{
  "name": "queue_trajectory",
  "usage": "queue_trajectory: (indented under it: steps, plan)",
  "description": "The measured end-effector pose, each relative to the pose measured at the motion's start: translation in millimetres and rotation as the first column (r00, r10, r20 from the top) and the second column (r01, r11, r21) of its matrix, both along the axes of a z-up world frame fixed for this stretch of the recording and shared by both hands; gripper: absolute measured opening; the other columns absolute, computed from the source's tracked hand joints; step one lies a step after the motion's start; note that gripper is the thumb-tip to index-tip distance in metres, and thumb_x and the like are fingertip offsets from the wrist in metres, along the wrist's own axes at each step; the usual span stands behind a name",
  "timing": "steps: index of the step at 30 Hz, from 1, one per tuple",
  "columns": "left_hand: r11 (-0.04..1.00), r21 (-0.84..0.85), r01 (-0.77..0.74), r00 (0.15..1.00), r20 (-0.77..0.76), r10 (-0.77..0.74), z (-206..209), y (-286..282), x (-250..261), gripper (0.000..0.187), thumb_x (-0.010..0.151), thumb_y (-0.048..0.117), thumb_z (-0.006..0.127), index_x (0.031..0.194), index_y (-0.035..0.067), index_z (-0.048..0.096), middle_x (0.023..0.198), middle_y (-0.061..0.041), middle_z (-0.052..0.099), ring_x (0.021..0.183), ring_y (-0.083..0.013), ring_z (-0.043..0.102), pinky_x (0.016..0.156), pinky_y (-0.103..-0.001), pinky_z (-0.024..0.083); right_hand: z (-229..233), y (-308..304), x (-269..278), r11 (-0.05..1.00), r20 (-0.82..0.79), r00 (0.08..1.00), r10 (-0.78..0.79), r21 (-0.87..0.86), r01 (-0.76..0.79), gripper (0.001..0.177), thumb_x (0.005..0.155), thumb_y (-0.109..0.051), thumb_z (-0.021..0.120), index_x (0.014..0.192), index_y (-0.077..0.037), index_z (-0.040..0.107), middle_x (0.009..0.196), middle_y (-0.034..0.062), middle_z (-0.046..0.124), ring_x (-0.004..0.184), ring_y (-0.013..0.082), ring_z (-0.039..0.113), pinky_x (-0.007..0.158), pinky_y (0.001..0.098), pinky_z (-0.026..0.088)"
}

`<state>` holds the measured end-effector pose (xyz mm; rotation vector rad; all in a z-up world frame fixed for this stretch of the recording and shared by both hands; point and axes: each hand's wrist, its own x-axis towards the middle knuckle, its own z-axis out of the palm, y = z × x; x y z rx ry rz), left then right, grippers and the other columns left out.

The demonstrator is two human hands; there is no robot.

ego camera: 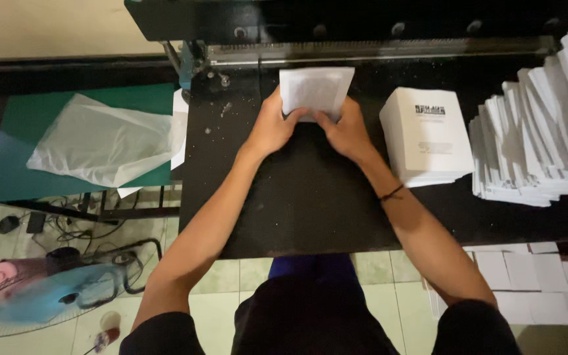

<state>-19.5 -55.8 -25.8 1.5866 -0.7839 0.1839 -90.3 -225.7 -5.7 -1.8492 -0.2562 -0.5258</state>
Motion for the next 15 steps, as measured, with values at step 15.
queue_trajectory:
  steps: [15]
  plan:
    - [0.995, 0.094, 0.041, 0.999, 0.010, -0.042, 25, 22, 2, 0.047, 0.086, -0.007, 0.077, 0.128, -0.002, 0.059, 0.119, -0.026, 0.071, 0.117, -0.0440, 0.066, 0.100, -0.059, 0.050, 4, -3, -2, 0.999, -0.053, 0.998, 0.043, 0.001, -0.043, 0.027, 0.100, 0.004, 0.063, 0.126, 0.004, 0.056, 0.104, 0.0200, 0.070, 0.087, 0.0242, 0.068, 0.066, 0.0407, 0.061]
